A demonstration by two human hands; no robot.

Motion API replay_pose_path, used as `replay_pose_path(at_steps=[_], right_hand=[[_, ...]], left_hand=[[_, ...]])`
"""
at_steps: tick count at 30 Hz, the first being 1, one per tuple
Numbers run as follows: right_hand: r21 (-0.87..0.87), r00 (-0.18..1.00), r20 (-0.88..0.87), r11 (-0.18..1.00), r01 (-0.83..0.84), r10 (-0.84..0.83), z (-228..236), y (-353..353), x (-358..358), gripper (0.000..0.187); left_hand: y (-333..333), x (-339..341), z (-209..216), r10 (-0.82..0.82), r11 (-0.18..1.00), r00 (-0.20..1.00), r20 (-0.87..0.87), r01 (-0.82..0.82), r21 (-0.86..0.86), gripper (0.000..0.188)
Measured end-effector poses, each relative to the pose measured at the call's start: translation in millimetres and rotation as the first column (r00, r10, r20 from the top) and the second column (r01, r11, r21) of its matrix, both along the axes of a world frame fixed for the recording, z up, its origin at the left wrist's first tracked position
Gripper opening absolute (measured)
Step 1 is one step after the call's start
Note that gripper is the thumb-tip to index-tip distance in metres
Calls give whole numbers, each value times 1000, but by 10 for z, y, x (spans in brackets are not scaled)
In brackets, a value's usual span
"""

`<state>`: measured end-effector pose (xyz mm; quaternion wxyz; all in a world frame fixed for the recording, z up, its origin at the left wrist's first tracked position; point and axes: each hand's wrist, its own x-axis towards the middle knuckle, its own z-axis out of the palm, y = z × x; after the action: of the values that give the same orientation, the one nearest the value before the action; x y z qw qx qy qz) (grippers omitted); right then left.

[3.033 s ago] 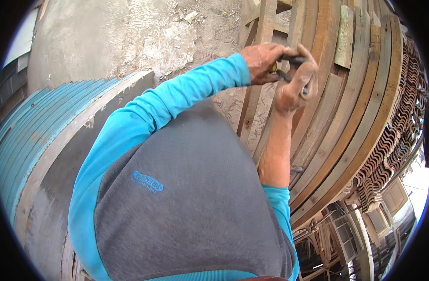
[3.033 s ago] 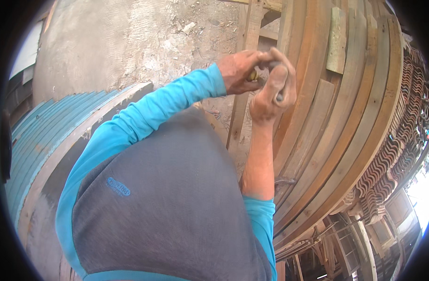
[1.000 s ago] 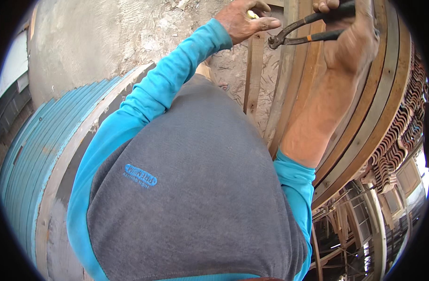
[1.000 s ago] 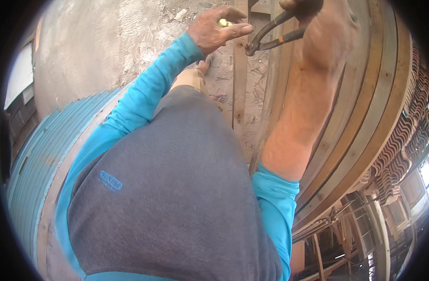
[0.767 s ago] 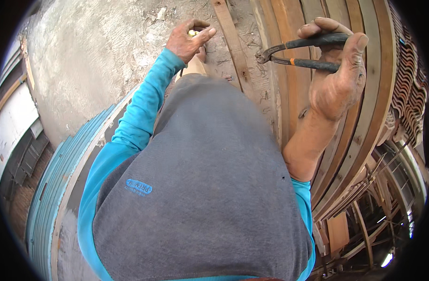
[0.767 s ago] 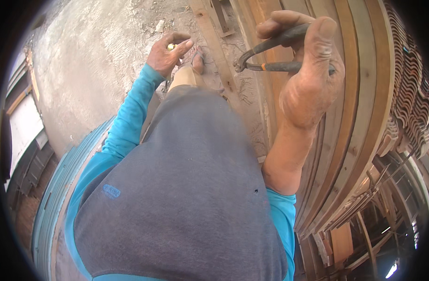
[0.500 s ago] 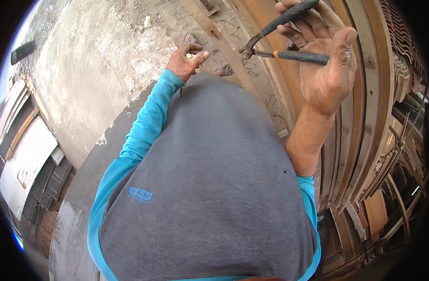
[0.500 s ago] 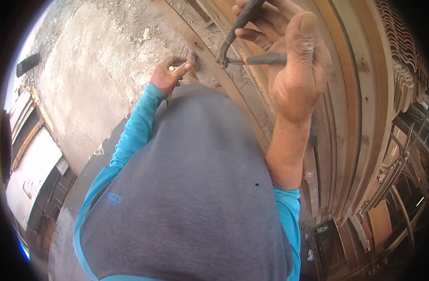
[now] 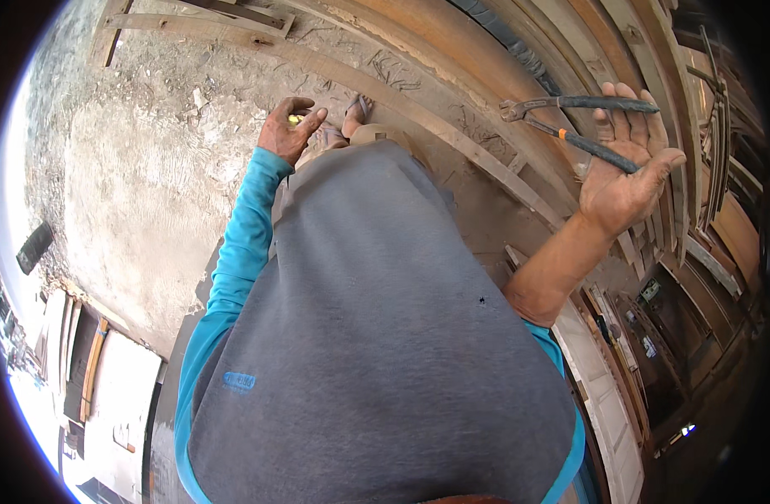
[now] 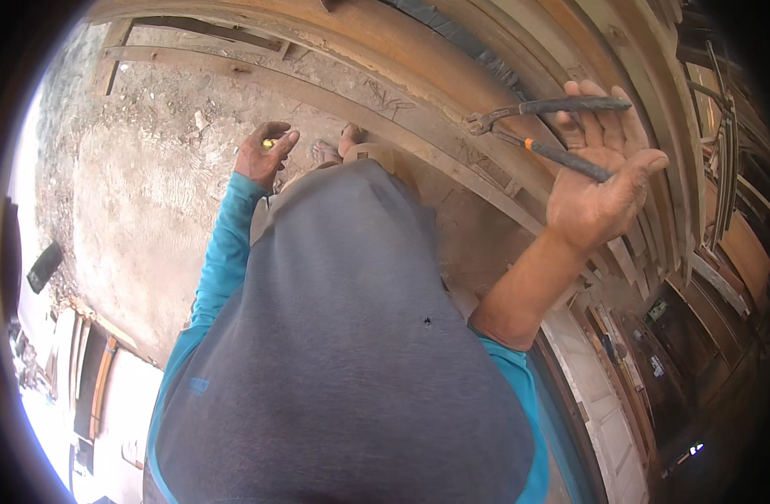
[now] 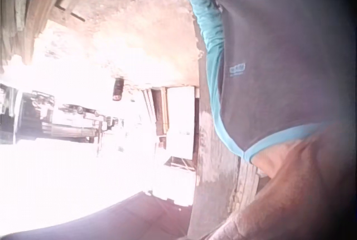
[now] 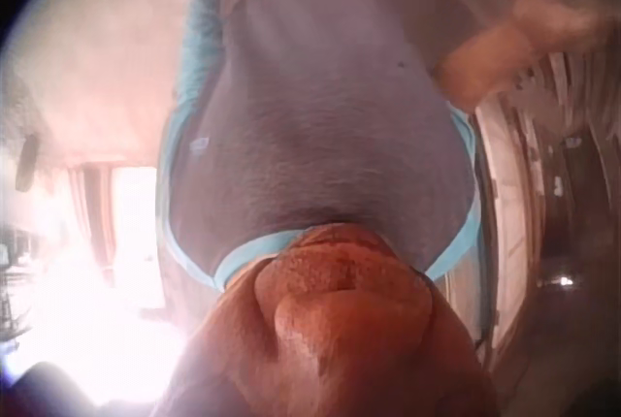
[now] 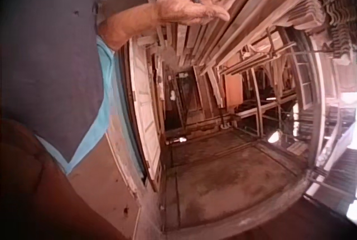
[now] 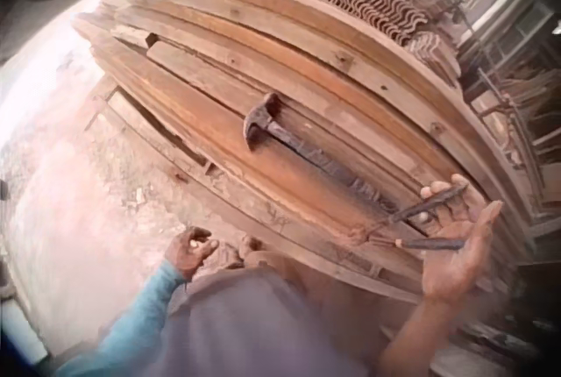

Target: The person uses a hammer and pliers to remove nails from wooden beams and then moves one of the beams.

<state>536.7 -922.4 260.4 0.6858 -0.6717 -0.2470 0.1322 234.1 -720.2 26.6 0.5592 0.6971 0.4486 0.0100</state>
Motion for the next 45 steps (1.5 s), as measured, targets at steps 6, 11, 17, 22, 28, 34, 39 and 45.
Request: replay_pose_path(at_steps=[6,11,17,22,28,34,39,45], right_hand=[[4,905,151,916,402,-398,60,-594,-36,84],[74,884,136,895,441,-447,53,-908,109,85],[185,904,124,905,383,-409,-123,-1225,566,86],[481,927,-60,803,351,-370,-542,-1666,1302,73],[168,858,-19,845,508,-513,-966,-2304,1621,32],[-247,725,668,869,430,-168,-688,-2005,1446,31],[-325,508,807,945,-46,302,-918,-872,962,33],[-573,353,729,805,-154,586,-1085,-1,849,47]], left_hand=[[-272,-147,-167,-28,1000,1000,5,28,5,56],[-655,-134,-114,-65,997,997,-32,64,-31,58],[-1162,-48,-93,17,1000,999,-48,-18,-6,55],[-1686,269,40,226,969,973,-46,-220,109,66],[-2494,495,128,415,908,907,-70,-410,82,59],[-2773,622,178,428,862,901,-66,-385,329,58],[-2878,807,130,489,865,872,-27,-489,-117,48],[-2966,779,195,331,943,937,-109,-329,44,54]])
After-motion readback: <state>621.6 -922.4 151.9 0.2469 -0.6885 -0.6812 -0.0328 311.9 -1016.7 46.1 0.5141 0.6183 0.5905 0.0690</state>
